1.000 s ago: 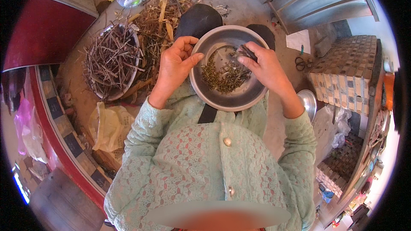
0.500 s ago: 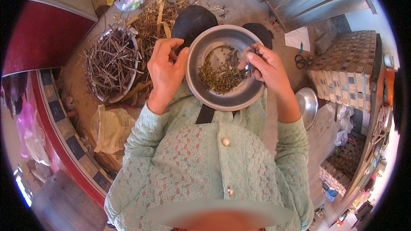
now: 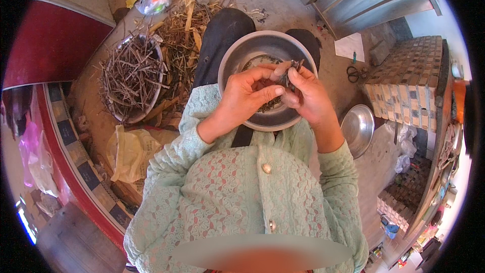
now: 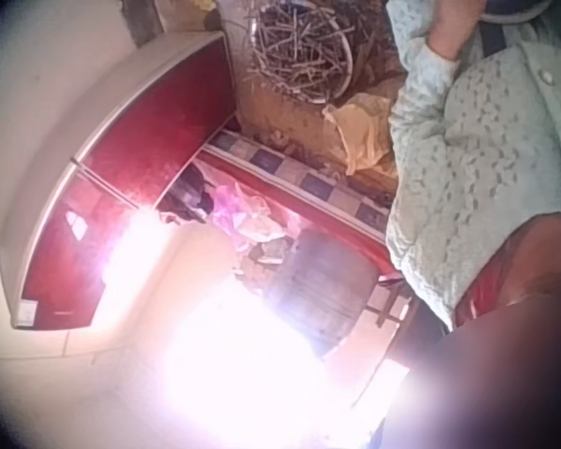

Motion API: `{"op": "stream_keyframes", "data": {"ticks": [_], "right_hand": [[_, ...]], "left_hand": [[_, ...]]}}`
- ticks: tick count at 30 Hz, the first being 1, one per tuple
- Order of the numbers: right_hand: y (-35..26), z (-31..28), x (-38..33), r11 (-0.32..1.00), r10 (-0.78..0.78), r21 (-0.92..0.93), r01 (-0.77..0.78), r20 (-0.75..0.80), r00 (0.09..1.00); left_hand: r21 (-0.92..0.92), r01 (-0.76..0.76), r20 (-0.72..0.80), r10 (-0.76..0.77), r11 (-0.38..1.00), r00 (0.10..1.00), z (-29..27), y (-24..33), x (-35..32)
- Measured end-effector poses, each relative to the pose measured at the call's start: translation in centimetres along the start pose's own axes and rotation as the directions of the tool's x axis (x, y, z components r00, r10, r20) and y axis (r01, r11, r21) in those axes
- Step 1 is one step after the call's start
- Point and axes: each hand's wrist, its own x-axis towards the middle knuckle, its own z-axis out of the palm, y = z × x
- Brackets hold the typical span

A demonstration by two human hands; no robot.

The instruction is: The person sits on the floor and shells green vegetable pods by hand, placing the seeds into a metal bowl. They continue shelling multiple pods and then stir the collected seeds in the bowl before standing up and walking away.

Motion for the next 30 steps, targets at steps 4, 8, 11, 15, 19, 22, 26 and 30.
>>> {"op": "stream_keyframes", "data": {"ticks": [4, 8, 11, 15, 19, 22, 26, 30], "right_hand": [[0.6, 1.0, -0.2, 0.996, -0.011, -0.093, -0.002, -0.136, 0.991], [0.3, 1.9, -0.1, 0.985, -0.024, -0.174, -0.007, -0.173, 0.985], [0.0, 1.2, -0.3, 0.986, -0.02, -0.169, 0.0, -0.118, 0.993], [0.1, 0.5, -0.5, 0.973, -0.04, -0.23, 0.006, -0.145, 0.989], [0.2, 0.5, -0.6, 0.94, -0.119, -0.339, 0.043, -0.207, 0.971], [0.3, 0.8, -0.6, 0.883, -0.232, -0.45, 0.131, -0.177, 0.956], [2.1, -0.6, 0.2, 0.767, -0.44, -0.564, 0.306, -0.115, 0.891], [0.9, 0.6, -0.4, 0.868, -0.319, -0.458, 0.193, -0.215, 0.923]], "left_hand": [[0.027, 0.071, 0.061, -0.073, 0.997, 0.995, -0.4, -0.5, 0.0], [-0.049, 0.245, 0.057, -0.243, 0.968, 0.968, -0.5, -0.2, -0.5], [-0.074, 0.27, 0.058, -0.266, 0.96, 0.962, -0.8, -0.3, -0.7], [-0.103, 0.278, 0.064, -0.272, 0.955, 0.96, -0.8, -0.2, -0.6], [-0.128, 0.301, 0.067, -0.294, 0.945, 0.953, -1.2, -0.4, -0.6], [-0.119, 0.3, 0.029, -0.298, 0.947, 0.954, -1.1, -0.4, -0.6], [-0.09, 0.283, 0.016, -0.282, 0.955, 0.959, -1.0, -0.5, -0.7], [-0.084, 0.267, 0.0, -0.268, 0.96, 0.963, -1.0, -0.6, -0.6]]}}
